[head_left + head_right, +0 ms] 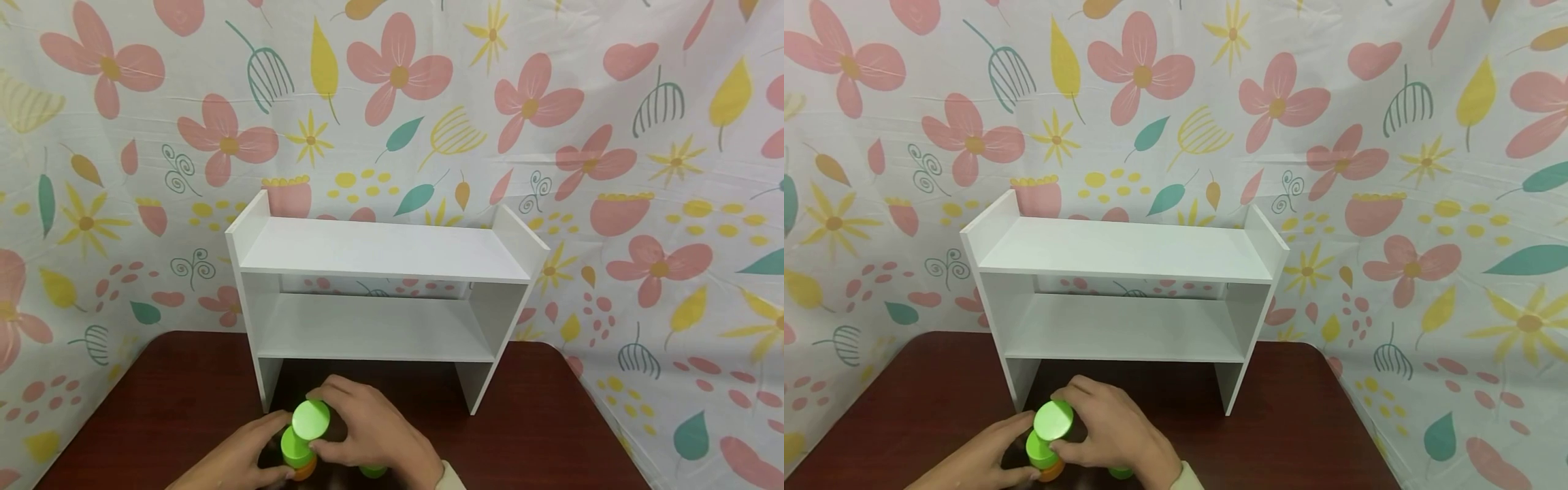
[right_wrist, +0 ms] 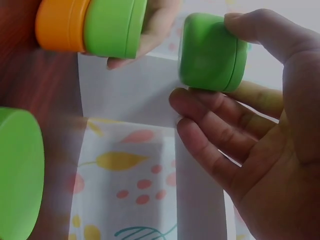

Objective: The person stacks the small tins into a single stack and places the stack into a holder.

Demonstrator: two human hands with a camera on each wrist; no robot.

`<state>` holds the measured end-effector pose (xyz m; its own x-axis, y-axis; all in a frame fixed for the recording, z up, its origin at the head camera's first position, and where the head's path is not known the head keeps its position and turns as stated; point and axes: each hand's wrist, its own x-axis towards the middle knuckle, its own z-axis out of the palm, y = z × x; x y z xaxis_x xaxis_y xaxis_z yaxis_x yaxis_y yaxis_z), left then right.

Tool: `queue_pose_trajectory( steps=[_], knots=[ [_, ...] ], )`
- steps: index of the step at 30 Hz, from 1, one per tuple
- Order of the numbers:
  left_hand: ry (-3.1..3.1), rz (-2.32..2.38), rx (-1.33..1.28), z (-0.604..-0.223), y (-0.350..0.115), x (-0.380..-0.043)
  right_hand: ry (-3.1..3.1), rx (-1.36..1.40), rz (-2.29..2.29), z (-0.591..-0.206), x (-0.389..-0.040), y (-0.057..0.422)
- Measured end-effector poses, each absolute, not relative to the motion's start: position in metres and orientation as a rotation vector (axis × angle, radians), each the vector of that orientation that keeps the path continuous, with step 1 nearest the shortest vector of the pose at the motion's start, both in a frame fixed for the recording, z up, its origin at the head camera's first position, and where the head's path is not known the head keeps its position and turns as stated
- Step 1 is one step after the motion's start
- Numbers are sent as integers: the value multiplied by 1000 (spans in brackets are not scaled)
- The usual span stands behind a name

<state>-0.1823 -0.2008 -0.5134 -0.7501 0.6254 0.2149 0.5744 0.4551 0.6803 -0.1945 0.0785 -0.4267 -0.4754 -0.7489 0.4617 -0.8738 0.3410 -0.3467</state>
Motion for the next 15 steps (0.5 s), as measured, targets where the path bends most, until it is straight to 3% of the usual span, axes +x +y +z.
queue_pose_trajectory(
  steps=[15],
  knots=[
    [2601,1204,1111,-513,-200,-181,-2421,1484,854,-431,-193,66]
  ],
)
